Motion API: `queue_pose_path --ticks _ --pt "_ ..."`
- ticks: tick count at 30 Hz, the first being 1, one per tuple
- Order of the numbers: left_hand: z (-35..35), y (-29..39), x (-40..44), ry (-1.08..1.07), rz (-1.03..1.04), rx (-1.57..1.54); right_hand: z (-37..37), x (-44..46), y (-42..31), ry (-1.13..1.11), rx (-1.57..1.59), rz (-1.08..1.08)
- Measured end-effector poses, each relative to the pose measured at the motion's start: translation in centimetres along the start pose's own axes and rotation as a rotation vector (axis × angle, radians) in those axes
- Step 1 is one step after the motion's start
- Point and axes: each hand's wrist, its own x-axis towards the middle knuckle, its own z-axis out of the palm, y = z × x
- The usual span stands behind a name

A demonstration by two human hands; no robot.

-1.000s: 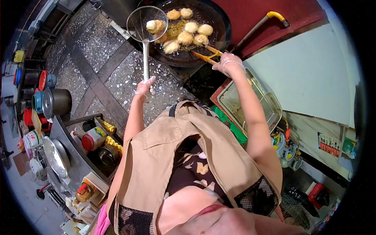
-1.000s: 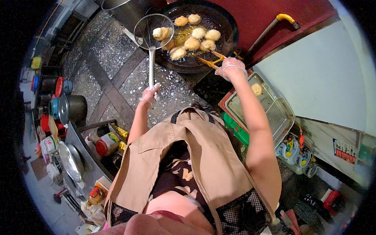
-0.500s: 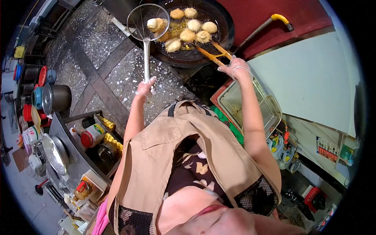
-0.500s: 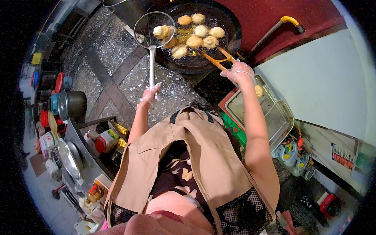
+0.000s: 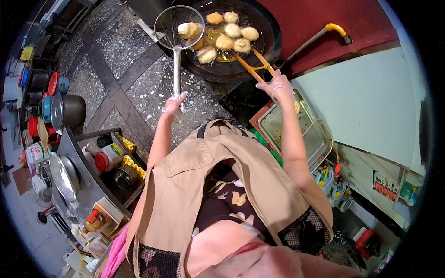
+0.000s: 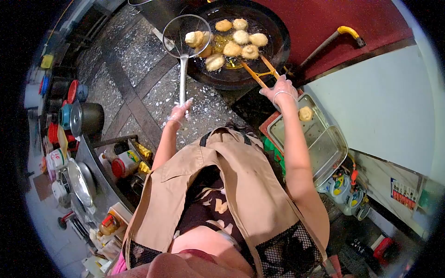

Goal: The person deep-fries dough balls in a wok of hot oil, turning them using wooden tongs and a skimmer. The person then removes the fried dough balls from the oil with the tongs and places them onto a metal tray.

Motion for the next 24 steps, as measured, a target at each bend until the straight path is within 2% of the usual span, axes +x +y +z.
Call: queue_pose_path --ticks 4,6,7,8,10,12,14,15,19,21,24 --pt "0.1 0.1 -0.1 -0.011 -0.019 -0.015 0.9 0.4 0.1 0.01 0.101 0.002" --pt "0.1 -0.2 0.1 -0.011 -0.029 -0.023 1.4 1.0 0.5 -0.123 0.328 -0.012" --pt "0.1 -0.4 0.3 -0.009 -0.015 -0.011 2.5 1.3 0.8 -0.109 0.467 -0.003" --pt "0.1 -0.5 0.4 -0.007 -0.002 0.0 3.4 1.7 1.1 -0.109 0.467 -0.002" --pt "0.3 -0.5 0.4 -0.011 -0.01 -0.021 4.6 2.3 1.2 -0.206 0.775 0.022" --pt "0.3 -0.8 0.6 -0.013 -0.019 -0.043 5.5 3.1 1.4 -0.261 0.866 0.072" --pt "0.3 -1.3 1.0 -0.026 0.006 -0.057 4.7 1.8 1.1 -0.427 1.178 0.061" --pt "0.3 -1.3 0.9 -0.027 0.005 -0.059 5.0 1.5 0.6 -0.369 1.272 0.07" --pt "0.2 -1.1 0.4 -0.043 -0.005 -0.046 4.1 1.0 0.3 -0.353 1.317 0.078" --pt "0.3 -0.9 0.2 -0.033 -0.013 -0.021 4.0 1.1 0.5 -0.466 1.613 0.104" --pt "0.3 -1.0 -0.1 -0.017 -0.019 -0.008 4.4 1.7 0.7 -0.568 1.751 0.159"
